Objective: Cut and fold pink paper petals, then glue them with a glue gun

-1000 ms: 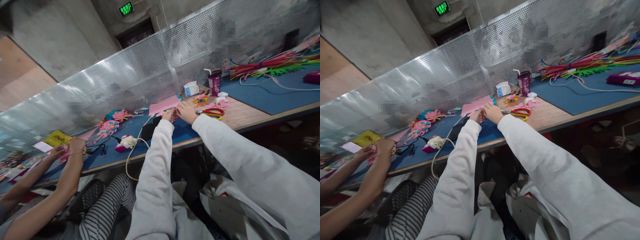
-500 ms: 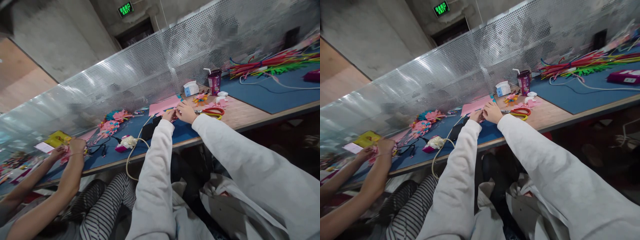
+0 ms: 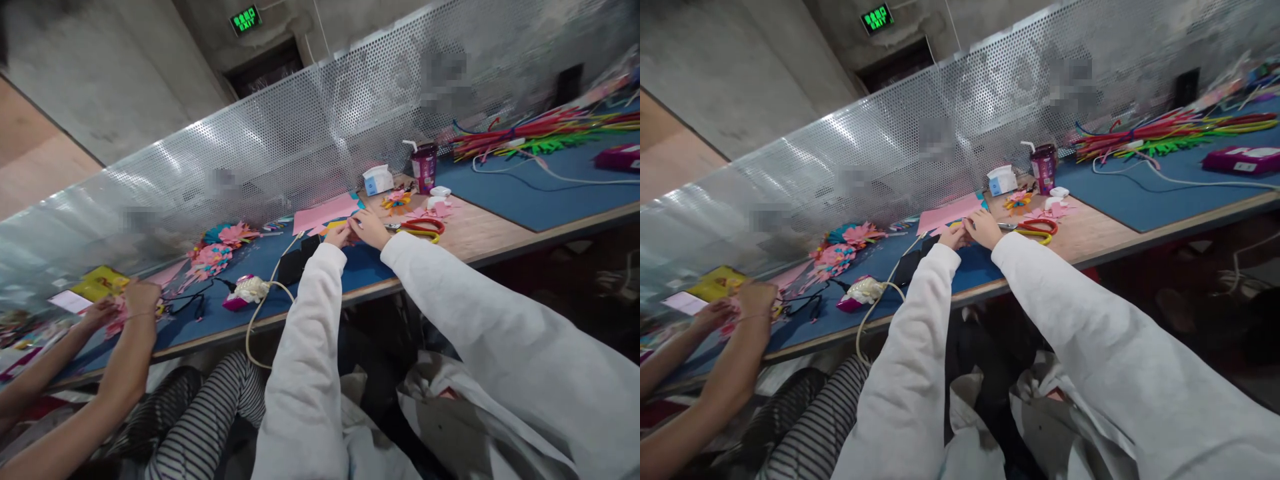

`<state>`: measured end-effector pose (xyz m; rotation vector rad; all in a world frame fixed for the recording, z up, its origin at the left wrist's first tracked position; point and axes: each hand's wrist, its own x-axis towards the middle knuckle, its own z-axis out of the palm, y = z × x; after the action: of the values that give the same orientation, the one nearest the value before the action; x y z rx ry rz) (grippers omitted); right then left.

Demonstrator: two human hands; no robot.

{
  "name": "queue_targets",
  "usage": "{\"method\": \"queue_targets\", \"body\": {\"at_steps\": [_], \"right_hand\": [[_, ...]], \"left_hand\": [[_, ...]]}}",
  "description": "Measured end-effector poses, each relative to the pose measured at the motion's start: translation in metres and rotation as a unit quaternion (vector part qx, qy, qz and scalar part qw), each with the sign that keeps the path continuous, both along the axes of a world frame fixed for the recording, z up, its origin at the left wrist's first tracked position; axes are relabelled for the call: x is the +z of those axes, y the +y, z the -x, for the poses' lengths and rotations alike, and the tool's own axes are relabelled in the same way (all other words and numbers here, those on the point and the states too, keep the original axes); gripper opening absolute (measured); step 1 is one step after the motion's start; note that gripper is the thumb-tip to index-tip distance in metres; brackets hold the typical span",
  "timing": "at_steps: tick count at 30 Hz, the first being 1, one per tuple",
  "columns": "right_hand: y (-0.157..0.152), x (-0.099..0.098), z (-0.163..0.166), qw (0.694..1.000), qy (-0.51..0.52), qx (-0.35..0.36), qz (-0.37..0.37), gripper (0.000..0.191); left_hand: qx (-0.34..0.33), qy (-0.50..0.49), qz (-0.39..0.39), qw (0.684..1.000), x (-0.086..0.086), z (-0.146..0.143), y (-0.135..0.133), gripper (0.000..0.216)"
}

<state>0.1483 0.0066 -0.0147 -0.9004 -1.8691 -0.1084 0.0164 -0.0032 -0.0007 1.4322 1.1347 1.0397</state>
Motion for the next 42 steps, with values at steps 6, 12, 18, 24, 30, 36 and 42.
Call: {"method": "queue_targets", "body": {"at_steps": [6, 12, 18, 24, 30, 36, 42], "right_hand": [[0.001, -0.001, -0.002, 0.999, 0.028, 0.032, -0.017, 0.017], [-0.001, 0.001, -0.002, 0.999, 0.033, 0.027, -0.009, 0.015], [-0.002, 0.002, -0.002, 0.999, 0.009, 0.025, 0.02, 0.015], [-0.008, 0.008, -0.002, 1.0, 0.015, 0.011, 0.015, 0.014], [-0.008, 0.008, -0.002, 1.0, 0.024, 0.018, -0.001, 0.016], [-0.007, 0.006, -0.002, 0.999, 0.03, 0.02, 0.001, 0.016], [-0.007, 0.005, -0.002, 0.999, 0.035, 0.02, 0.02, 0.015]], "left_hand": [[-0.025, -0.007, 0.027, 0.999, -0.002, 0.005, 0.003, 0.022], [-0.079, -0.016, -0.004, 0.997, -0.003, 0.011, 0.006, 0.03], [-0.063, 0.0, -0.028, 0.998, -0.001, 0.009, -0.004, 0.028], [-0.053, -0.008, -0.016, 0.998, -0.002, 0.011, 0.002, 0.023], [-0.054, -0.016, -0.019, 0.998, -0.003, 0.014, 0.007, 0.025], [-0.048, -0.009, -0.009, 0.999, -0.002, 0.012, 0.005, 0.023], [-0.037, -0.004, 0.0, 0.999, -0.002, 0.012, 0.005, 0.019]]}}
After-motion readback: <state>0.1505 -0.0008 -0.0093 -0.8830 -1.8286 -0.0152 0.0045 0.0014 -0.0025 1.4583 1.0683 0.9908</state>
